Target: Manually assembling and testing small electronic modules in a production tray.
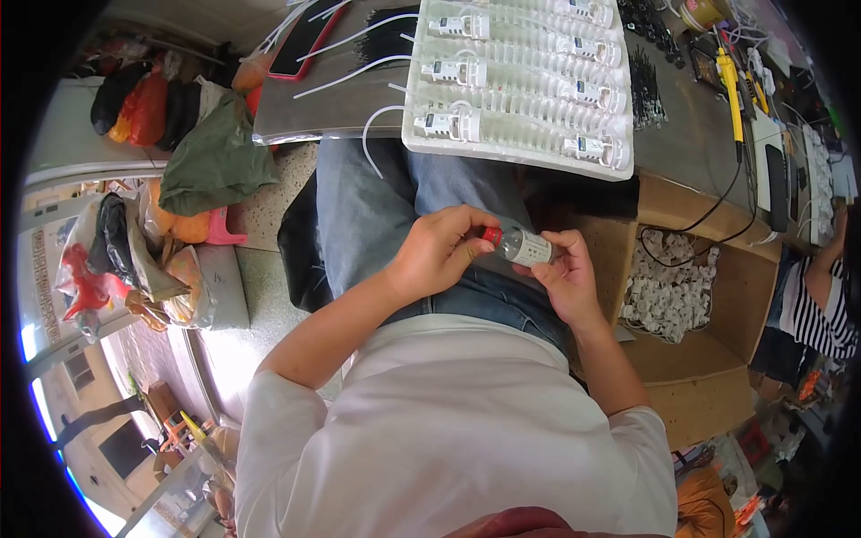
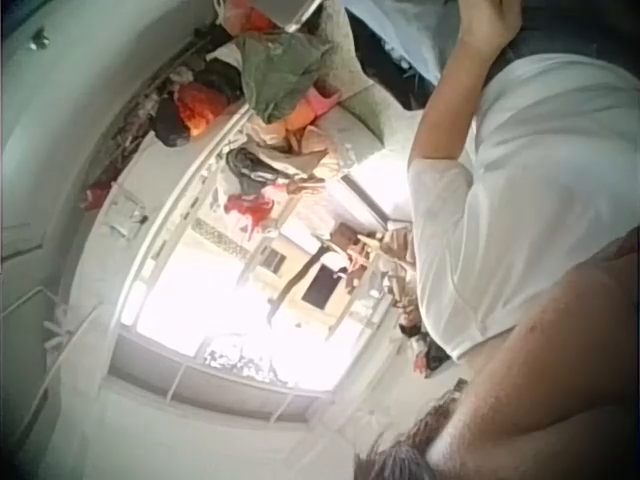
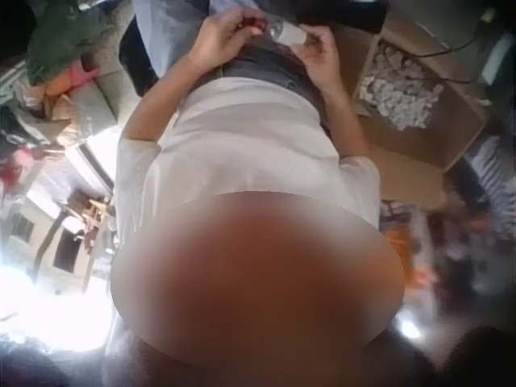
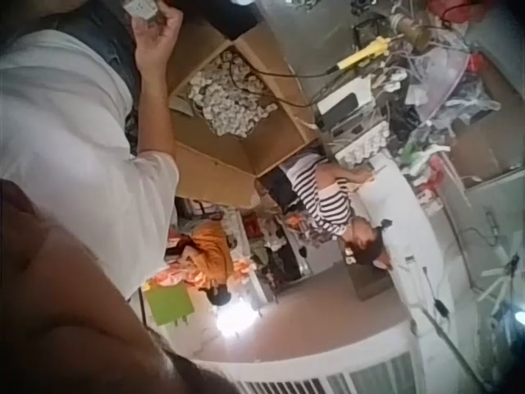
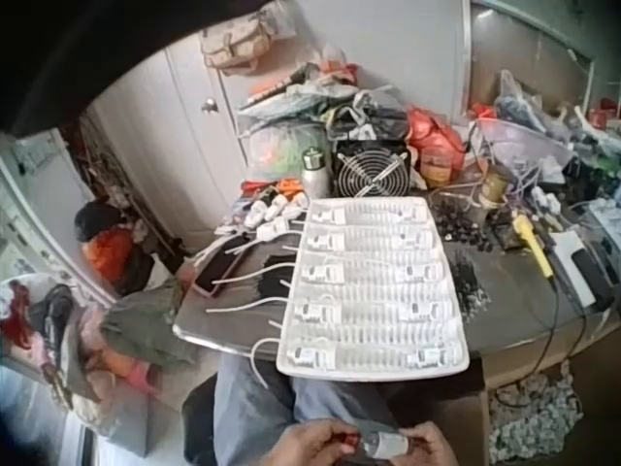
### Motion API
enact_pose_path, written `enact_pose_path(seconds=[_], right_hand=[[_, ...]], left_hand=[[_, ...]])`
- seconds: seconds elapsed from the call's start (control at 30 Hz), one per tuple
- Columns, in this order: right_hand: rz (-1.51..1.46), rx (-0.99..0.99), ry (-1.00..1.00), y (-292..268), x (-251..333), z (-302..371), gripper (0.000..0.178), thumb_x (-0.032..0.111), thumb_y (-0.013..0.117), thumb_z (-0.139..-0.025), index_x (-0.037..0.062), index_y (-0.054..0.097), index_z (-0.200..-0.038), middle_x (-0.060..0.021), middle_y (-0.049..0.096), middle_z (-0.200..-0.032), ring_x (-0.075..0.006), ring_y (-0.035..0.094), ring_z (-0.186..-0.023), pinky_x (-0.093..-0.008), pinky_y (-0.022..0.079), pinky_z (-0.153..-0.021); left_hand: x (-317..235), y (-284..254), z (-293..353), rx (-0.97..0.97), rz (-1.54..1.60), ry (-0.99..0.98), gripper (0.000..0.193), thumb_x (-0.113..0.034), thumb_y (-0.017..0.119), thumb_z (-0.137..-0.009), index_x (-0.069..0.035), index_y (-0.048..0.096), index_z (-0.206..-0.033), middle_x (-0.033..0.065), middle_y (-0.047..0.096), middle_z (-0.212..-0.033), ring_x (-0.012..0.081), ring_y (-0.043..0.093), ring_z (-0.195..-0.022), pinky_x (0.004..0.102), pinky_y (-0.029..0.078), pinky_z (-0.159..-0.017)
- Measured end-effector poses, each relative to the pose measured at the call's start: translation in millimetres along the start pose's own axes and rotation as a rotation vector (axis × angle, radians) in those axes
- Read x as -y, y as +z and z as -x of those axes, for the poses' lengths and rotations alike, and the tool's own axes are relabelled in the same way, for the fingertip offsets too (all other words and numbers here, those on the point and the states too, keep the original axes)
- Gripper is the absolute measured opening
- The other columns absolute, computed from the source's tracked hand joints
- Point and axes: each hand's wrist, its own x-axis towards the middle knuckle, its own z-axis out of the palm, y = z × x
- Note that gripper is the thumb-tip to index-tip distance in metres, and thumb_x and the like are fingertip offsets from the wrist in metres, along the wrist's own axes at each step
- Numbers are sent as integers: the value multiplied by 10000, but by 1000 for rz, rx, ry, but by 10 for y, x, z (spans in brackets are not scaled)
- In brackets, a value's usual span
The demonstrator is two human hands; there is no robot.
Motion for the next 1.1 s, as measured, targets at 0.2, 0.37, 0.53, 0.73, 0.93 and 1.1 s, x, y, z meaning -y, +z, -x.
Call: enact_pose_path(seconds=[0.2, 0.37, 0.53, 0.73, 0.93, 1.1], right_hand=[[139, 62, -180, 25, -49, -6, 435, 9, 736, -918, 102, 492, -1266, -129, 580, -1294, -214, 593, -1200, -380, 500, -1031], [118, 59, -193, 124, -44, 25, 452, -36, 736, -902, 107, 494, -1255, -142, 575, -1310, -204, 572, -1210, -357, 454, -1048], [163, 83, -204, 146, 64, 21, 439, -4, 750, -903, 92, 497, -1250, -140, 591, -1286, -210, 585, -1190, -358, 458, -1041], [-71, 9, 113, 198, 136, 54, 355, 196, 704, -977, 66, 494, -1232, -172, 643, -1197, -221, 699, -1024, -362, 616, -840], [-298, 3, 349, 162, 127, 30, 353, 294, 662, -1003, 69, 495, -1218, -203, 698, -1025, -266, 749, -815, -369, 648, -757], [-100, -26, 179, 194, 89, 16, 376, 259, 683, -992, 65, 491, -1251, -162, 656, -1191, -254, 724, -968, -383, 639, -834]], left_hand=[[-79, 5, 38, 12, 228, -259, 198, -71, 653, -976, 12, 656, -1156, 92, 702, -976, 142, 686, -817, 287, 575, -748], [-13, -3, 90, 26, 386, -330, 237, -144, 673, -994, 23, 644, -1159, 71, 697, -978, 121, 665, -800, 278, 570, -738], [17, -17, 149, 13, 507, -328, 275, -166, 693, -989, 27, 650, -1180, 66, 698, -979, 125, 656, -776, 281, 571, -737], [57, -102, 152, 5, 222, 79, 290, -31, 720, -927, -13, 689, -1215, 94, 690, -1067, 157, 652, -949, 300, 573, -789], [3, -76, 145, 38, 212, 223, 403, 58, 707, -892, -34, 671, -1283, 81, 665, -1104, 194, 637, -1018, 329, 538, -919], [-174, -18, 199, -158, 395, -102, 367, -64, 718, -934, -43, 647, -1293, 83, 673, -1083, 158, 654, -965, 302, 563, -841]])
